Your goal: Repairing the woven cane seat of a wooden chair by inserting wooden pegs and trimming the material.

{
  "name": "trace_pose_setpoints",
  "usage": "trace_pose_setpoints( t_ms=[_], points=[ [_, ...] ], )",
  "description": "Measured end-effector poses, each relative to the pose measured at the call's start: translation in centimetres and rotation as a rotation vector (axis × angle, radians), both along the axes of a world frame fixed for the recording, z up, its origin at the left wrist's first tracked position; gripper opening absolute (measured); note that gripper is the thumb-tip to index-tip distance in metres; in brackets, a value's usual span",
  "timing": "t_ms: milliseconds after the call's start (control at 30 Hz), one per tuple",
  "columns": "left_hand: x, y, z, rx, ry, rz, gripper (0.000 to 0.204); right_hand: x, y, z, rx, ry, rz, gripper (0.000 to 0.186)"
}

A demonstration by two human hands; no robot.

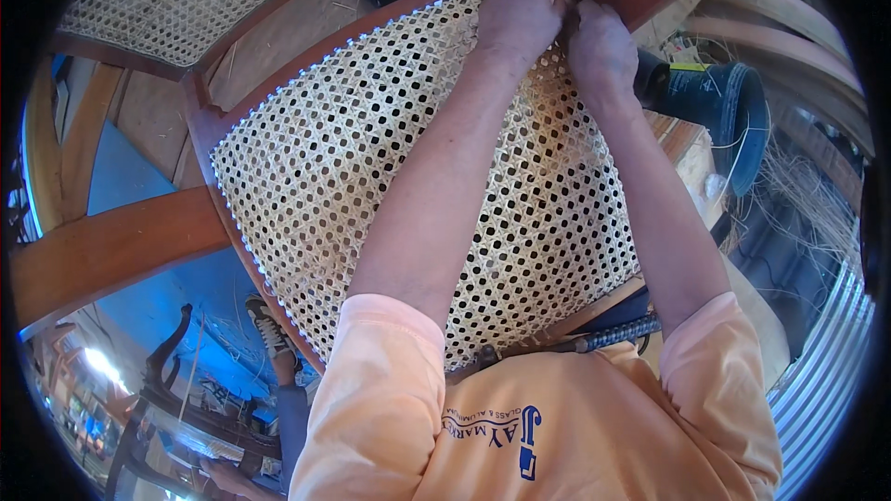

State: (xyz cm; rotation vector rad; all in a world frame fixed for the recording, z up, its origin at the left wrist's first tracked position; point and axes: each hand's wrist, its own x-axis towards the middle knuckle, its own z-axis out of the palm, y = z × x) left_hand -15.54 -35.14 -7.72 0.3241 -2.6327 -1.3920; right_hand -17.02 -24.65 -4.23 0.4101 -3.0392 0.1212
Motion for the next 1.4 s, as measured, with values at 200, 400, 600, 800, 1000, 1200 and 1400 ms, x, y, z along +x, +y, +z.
trace_pose_setpoints(
  t_ms=[200,400,600,800,1000,1200,1400],
  points=[
    [-0.4,-0.3,0.8,0.007,-0.106,-0.098,0.025,-0.6,0.8,0.5,-0.006,-0.122,0.072,0.020],
    [-2.4,-1.9,1.8,0.109,0.061,0.183,0.041,-1.5,1.0,-1.6,0.201,-0.113,0.146,0.019],
    [0.3,-4.6,4.9,1.882,-0.189,0.182,0.056,-1.2,0.6,3.3,-0.337,-0.213,0.104,0.023],
    [0.9,-2.9,3.0,1.908,-0.077,0.222,0.034,0.1,-1.8,3.9,-0.554,-0.270,0.105,0.022],
    [1.5,-1.0,2.1,1.693,0.019,0.306,0.017,0.4,-2.5,2.5,-0.529,-0.304,0.218,0.027],
    [1.0,-0.5,2.7,1.501,0.046,0.518,0.016,-0.8,-1.2,1.7,-0.516,-0.261,0.246,0.023],
    [2.8,-1.4,3.7,0.965,-0.246,0.175,0.024,-1.3,-0.9,3.1,-1.139,-0.701,-0.175,0.016]
  ],
)
